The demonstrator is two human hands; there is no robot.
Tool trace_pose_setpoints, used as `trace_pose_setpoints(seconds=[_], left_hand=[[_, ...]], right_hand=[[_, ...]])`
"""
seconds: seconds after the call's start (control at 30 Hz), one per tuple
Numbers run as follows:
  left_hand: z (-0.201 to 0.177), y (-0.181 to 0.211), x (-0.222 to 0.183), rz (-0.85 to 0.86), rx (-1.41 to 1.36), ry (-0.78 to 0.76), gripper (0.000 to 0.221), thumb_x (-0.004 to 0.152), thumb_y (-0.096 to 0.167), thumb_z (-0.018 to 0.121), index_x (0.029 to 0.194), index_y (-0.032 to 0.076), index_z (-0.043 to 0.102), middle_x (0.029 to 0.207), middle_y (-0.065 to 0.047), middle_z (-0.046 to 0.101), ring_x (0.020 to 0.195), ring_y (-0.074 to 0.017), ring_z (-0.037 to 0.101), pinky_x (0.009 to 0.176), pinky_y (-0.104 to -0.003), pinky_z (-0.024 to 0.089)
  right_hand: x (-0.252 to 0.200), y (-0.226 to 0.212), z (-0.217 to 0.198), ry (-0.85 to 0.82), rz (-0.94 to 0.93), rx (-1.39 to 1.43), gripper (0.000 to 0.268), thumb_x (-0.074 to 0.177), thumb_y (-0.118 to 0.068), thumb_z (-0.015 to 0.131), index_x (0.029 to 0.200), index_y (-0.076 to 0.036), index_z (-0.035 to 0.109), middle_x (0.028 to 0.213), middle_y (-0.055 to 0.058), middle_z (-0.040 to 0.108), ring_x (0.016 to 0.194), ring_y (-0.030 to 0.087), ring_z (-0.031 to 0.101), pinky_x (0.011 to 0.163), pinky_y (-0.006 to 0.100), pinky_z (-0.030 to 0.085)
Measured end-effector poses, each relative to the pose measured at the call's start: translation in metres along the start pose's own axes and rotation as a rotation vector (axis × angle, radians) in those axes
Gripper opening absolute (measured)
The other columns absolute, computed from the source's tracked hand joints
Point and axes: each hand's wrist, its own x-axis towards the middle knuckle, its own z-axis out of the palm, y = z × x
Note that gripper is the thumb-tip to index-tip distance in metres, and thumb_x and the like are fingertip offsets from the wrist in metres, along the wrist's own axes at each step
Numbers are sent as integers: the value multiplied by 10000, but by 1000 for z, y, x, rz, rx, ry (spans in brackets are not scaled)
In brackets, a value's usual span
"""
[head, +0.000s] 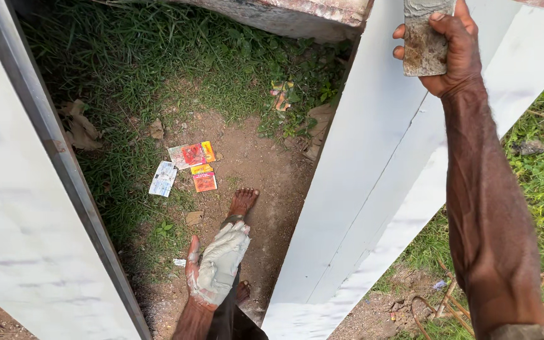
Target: The person applies a white plaster-like substance onto a large flat slab using a trowel. They repeatedly scoop material from their left hand and spread it across the slab surface in long strokes, working from one end to the other.
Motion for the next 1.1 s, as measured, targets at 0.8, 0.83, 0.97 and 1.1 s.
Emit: trace_pose_setpoints(seconds=[0.8, 0.83, 0.97, 1.1], left_hand=[[-136, -13, -159, -56, 588, 300, 853, 1078, 577, 312, 1553, -131, 296, 1610, -318, 350, 1555, -445, 279, 1324, -554, 151], [-152, -15, -169, -65, 606, 295, 858, 1082, 582, 312, 1555, -133, 304, 1605, -321, 353, 1556, -446, 279, 1329, -557, 150], [-216, -24, -203, -84, 562, 354, 849, 1072, 576, 318, 1549, -126, 315, 1611, -313, 360, 1555, -435, 290, 1330, -556, 149], [-266, -30, -229, -125, 622, 451, 806, 1062, 547, 374, 1528, -109, 340, 1606, -288, 382, 1526, -425, 339, 1316, -549, 204]], right_hand=[[-632, 468, 123, 168, 855, -159, 546, 981, -135, 607, 1517, -130, 503, 964, 73, 738, 761, 153, 662, 707, 327, 577], [-663, 495, 131, 166, 890, -152, 561, 971, -129, 611, 1521, -145, 500, 962, 72, 737, 763, 154, 658, 690, 329, 565], [-772, 594, 159, 149, 1009, -125, 576, 971, -154, 630, 1533, -176, 504, 945, 80, 746, 811, 165, 638, 709, 319, 563], [-834, 637, 193, 204, 1076, -12, 592, 932, -157, 633, 1510, -156, 504, 1042, 58, 720, 904, 159, 689, 701, 330, 596]])
